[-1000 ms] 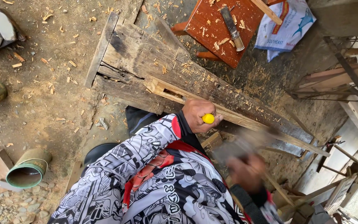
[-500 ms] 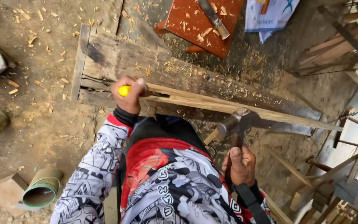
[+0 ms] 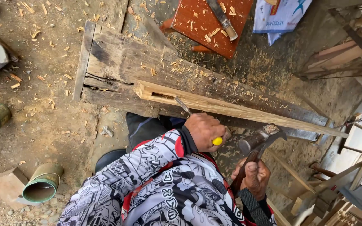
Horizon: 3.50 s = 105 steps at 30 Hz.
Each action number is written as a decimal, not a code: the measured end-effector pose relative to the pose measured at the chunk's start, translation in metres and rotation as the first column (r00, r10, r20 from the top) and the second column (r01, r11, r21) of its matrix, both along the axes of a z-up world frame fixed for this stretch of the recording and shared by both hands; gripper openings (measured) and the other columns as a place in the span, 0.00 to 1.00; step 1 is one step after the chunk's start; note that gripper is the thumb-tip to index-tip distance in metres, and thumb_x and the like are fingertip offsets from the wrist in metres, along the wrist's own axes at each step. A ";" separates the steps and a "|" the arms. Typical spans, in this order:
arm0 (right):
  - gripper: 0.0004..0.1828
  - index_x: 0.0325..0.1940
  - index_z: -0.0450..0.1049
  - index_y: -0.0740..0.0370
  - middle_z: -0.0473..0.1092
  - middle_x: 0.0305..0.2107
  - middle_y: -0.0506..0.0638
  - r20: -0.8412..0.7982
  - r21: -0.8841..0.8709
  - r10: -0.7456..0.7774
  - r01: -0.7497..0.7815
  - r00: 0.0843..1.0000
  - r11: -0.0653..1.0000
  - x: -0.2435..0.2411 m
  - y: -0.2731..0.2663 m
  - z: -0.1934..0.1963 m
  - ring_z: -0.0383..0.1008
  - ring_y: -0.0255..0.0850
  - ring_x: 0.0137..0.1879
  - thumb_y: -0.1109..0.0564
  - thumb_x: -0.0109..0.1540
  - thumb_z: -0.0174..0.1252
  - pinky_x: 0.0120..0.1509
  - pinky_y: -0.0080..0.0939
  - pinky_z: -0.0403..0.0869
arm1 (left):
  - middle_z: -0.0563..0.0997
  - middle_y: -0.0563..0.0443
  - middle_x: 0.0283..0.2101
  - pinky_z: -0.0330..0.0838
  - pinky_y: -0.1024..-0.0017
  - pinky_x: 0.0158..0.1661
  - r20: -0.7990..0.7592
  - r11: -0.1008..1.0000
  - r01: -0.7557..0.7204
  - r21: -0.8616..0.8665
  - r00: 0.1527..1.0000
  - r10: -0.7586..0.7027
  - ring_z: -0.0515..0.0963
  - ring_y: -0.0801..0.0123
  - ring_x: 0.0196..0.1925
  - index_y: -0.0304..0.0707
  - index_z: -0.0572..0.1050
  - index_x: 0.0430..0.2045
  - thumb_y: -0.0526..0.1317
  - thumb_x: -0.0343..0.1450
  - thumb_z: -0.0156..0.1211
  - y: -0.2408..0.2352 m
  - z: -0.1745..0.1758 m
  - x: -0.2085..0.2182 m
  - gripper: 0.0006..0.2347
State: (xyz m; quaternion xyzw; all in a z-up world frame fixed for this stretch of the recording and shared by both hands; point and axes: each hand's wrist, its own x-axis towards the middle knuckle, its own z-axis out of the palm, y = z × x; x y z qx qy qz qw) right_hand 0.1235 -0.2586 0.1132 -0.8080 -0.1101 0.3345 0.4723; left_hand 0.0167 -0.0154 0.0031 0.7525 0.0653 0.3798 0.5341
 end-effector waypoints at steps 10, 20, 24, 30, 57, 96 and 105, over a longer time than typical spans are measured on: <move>0.26 0.40 0.71 0.70 0.71 0.23 0.57 -0.048 0.033 0.064 -0.062 0.997 0.998 0.010 -0.010 -0.002 0.74 0.42 0.27 0.41 0.66 0.61 0.30 0.46 0.77 | 0.67 0.53 0.15 0.67 0.62 0.22 0.044 0.999 -0.047 -0.019 0.998 0.048 0.71 0.61 0.16 0.42 0.65 0.13 0.37 0.69 0.67 0.007 -0.027 -0.008 0.16; 0.30 0.56 0.67 0.75 0.67 0.39 0.64 -0.257 0.684 0.810 -0.493 0.527 0.538 0.018 0.018 -0.021 0.70 0.51 0.38 0.51 0.61 0.70 0.42 0.48 0.77 | 0.70 0.51 0.17 0.66 0.63 0.22 0.120 0.994 -0.060 -0.092 0.990 0.071 0.73 0.60 0.19 0.41 0.66 0.15 0.36 0.68 0.68 0.015 -0.042 -0.013 0.15; 0.17 0.38 0.76 0.66 0.72 0.21 0.55 0.020 -0.665 0.612 -0.447 0.791 0.599 -0.006 0.037 -0.024 0.71 0.36 0.23 0.48 0.62 0.64 0.28 0.38 0.71 | 0.74 0.50 0.25 0.73 0.63 0.31 0.149 0.993 0.026 -0.112 0.989 -0.009 0.77 0.59 0.28 0.40 0.72 0.26 0.37 0.64 0.65 -0.016 -0.096 0.001 0.06; 0.22 0.51 0.74 0.65 0.73 0.28 0.48 0.084 -0.152 0.374 -0.359 0.924 0.921 -0.017 0.035 -0.021 0.64 0.31 0.29 0.44 0.65 0.63 0.31 0.36 0.64 | 0.72 0.46 0.23 0.69 0.57 0.29 0.090 0.993 0.000 -0.114 0.996 0.010 0.76 0.50 0.27 0.40 0.70 0.22 0.40 0.63 0.67 0.010 -0.058 -0.013 0.10; 0.12 0.31 0.68 0.61 0.67 0.18 0.50 -0.180 -0.033 -0.024 0.018 0.983 0.999 0.075 0.040 -0.053 0.69 0.37 0.20 0.55 0.61 0.65 0.23 0.41 0.72 | 0.73 0.46 0.27 0.73 0.68 0.28 0.090 0.406 -0.197 -0.892 0.803 0.589 0.73 0.69 0.23 0.35 0.65 0.32 0.32 0.73 0.63 0.096 -0.016 -0.100 0.09; 0.11 0.43 0.74 0.66 0.65 0.25 0.37 -0.102 -0.293 0.801 -0.787 0.590 0.543 0.064 0.225 -0.017 0.63 0.24 0.31 0.65 0.57 0.64 0.34 0.28 0.65 | 0.75 0.52 0.27 0.69 0.79 0.32 0.070 0.421 -0.344 -0.839 0.700 0.711 0.74 0.80 0.28 0.39 0.65 0.24 0.29 0.67 0.71 0.045 -0.068 -0.046 0.14; 0.13 0.42 0.73 0.65 0.70 0.20 0.40 -0.009 -0.384 0.944 -0.873 0.331 0.302 0.043 0.269 0.002 0.68 0.26 0.27 0.63 0.56 0.66 0.32 0.32 0.71 | 0.76 0.54 0.27 0.68 0.78 0.31 0.048 0.415 -0.369 -0.832 0.697 0.716 0.73 0.79 0.28 0.38 0.67 0.24 0.32 0.68 0.73 0.044 -0.068 -0.041 0.13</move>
